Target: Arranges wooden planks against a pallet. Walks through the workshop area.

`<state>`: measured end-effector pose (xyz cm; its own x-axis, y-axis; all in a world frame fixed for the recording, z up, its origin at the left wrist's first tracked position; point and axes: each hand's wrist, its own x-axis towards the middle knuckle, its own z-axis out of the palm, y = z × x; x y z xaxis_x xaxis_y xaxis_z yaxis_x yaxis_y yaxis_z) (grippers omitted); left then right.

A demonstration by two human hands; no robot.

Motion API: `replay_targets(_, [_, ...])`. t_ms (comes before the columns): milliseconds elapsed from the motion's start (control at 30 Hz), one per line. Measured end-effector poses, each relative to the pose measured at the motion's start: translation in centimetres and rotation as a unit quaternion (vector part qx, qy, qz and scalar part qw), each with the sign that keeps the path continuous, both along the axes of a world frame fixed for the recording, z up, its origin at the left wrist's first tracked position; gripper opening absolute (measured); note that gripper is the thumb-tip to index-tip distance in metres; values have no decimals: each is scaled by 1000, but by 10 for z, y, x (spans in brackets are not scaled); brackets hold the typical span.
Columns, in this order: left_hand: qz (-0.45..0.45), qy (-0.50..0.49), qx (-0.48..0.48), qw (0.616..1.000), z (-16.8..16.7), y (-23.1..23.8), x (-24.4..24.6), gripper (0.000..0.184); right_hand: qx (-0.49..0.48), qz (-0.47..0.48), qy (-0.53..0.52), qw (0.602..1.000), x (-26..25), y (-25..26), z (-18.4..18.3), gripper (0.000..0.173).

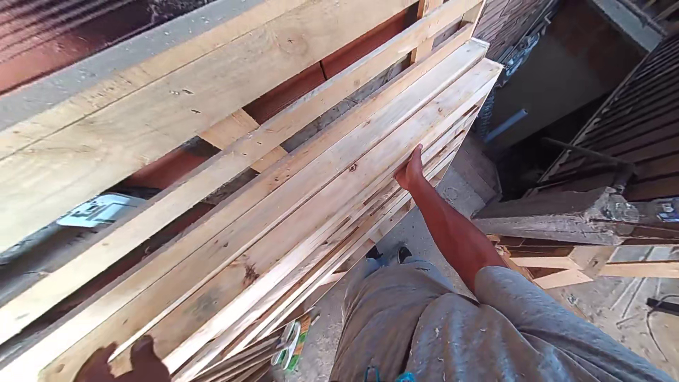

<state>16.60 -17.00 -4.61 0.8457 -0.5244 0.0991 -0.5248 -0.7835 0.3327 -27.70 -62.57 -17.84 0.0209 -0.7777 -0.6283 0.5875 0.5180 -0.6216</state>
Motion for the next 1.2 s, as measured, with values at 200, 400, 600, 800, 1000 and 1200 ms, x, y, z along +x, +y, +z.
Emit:
replay_targets(200, [-267,17,43,962,-50,-135,-36,72,77,90,-58,991,51,75,4,105])
replay_targets(400, [-239,50,63,968,-49,-137,-52,67,87,105,-45,990,43,90,0,107])
replay_targets(600, [-229,5,72,971,-40,-99,-98,72,62,111,-60,990,-6,136,5,107])
replay_targets(800, [-262,11,38,964,-27,-37,-152,77,68,97,-57,991,-67,197,13,109])
replay_targets(1000, [-285,45,75,955,-34,14,-197,115,42,122,-95,987,-143,263,24,101])
replay_targets(1200, [-285,61,184,939,-26,38,-226,99,58,145,-130,979,-169,280,21,101])
